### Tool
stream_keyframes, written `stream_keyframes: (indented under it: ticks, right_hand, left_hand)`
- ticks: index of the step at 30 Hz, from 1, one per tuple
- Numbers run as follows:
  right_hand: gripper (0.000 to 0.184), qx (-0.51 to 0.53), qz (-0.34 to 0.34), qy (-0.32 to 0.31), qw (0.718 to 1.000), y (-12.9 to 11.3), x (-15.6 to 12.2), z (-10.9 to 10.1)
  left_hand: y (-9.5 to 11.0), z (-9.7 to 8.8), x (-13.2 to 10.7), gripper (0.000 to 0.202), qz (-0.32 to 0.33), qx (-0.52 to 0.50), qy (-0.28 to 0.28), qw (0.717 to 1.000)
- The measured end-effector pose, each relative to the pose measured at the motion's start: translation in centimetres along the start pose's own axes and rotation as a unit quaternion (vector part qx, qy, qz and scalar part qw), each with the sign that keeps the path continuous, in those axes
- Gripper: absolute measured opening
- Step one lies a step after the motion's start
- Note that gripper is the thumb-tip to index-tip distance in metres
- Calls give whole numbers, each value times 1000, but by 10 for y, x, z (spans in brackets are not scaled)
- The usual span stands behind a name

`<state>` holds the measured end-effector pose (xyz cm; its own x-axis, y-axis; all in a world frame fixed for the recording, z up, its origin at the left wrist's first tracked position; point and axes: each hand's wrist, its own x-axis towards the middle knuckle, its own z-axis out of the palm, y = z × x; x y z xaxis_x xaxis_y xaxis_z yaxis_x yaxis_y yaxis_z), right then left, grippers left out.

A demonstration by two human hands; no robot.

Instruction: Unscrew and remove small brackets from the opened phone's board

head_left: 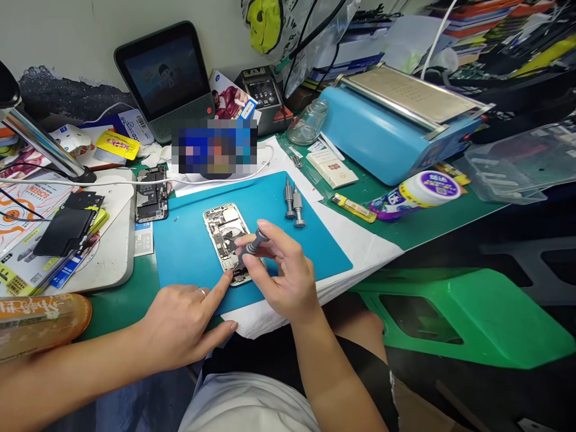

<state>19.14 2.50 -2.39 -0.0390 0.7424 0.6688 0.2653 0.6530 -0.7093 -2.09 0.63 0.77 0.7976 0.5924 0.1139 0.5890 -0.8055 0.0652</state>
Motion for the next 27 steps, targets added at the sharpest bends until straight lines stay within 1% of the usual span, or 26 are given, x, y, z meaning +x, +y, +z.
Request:
stream_keyframes:
  ticks: [7, 12, 27]
  right_hand:
    - [66, 30, 7, -16, 999, -2, 0, -1]
    - [67, 26, 8, -23, 999, -2, 0, -2]
    - [71, 15, 19, -19, 1000, 0, -2, -1]
  left_hand:
    - [0, 0, 2, 60, -2, -3, 4, 1000]
    - [1, -1, 2, 61, -2, -6, 6, 1000]
    - [0, 0, 0, 58, 6, -6, 5, 1000]
